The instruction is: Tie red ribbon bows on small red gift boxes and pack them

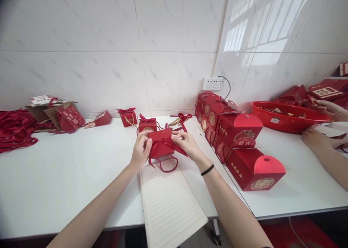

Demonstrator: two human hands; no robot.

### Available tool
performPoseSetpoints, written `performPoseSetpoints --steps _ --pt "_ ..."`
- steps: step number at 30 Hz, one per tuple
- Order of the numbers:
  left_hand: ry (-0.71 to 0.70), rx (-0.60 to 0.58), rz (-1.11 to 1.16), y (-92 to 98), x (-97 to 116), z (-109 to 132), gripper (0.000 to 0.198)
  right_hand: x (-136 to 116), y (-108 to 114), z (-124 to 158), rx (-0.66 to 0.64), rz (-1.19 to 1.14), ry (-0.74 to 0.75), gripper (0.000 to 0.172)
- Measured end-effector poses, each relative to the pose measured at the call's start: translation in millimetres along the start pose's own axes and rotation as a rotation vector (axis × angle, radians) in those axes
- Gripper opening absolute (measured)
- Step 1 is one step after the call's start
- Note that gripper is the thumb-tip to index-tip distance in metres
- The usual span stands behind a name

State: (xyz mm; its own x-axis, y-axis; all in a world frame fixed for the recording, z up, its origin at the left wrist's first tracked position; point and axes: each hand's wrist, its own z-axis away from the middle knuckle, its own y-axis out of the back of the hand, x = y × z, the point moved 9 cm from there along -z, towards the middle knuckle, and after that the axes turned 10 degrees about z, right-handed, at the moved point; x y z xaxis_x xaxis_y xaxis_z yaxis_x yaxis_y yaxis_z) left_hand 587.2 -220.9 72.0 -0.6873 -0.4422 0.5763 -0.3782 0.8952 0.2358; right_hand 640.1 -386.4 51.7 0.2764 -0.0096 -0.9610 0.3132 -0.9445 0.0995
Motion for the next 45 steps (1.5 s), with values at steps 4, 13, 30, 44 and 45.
performPoseSetpoints --steps 4,13,30,44,45 --pt "0.001 -0.014 0.008 2.6 -4.7 0.3 0.024 4.9 -2.9 -1.2 -0.051 -0.005 -0.018 0.039" --pt "0.048 0.018 0.051 8.2 -12.4 -1.0 0.025 10.5 -13.1 -4.2 -0.132 0.024 0.044 0.036" --pt "0.202 0.102 0.192 12.2 -23.7 -0.6 0.027 25.0 -25.3 13.2 -0.456 0.398 -0.182 0.048" --pt "0.200 0.078 0.226 5.7 -25.6 -0.6 0.026 -78.6 -28.0 19.3 0.093 1.070 0.609 0.021" --pt "0.191 0.079 0.224 5.8 -25.3 -0.9 0.026 -79.8 -57.1 29.5 -0.022 1.084 0.770 0.016"
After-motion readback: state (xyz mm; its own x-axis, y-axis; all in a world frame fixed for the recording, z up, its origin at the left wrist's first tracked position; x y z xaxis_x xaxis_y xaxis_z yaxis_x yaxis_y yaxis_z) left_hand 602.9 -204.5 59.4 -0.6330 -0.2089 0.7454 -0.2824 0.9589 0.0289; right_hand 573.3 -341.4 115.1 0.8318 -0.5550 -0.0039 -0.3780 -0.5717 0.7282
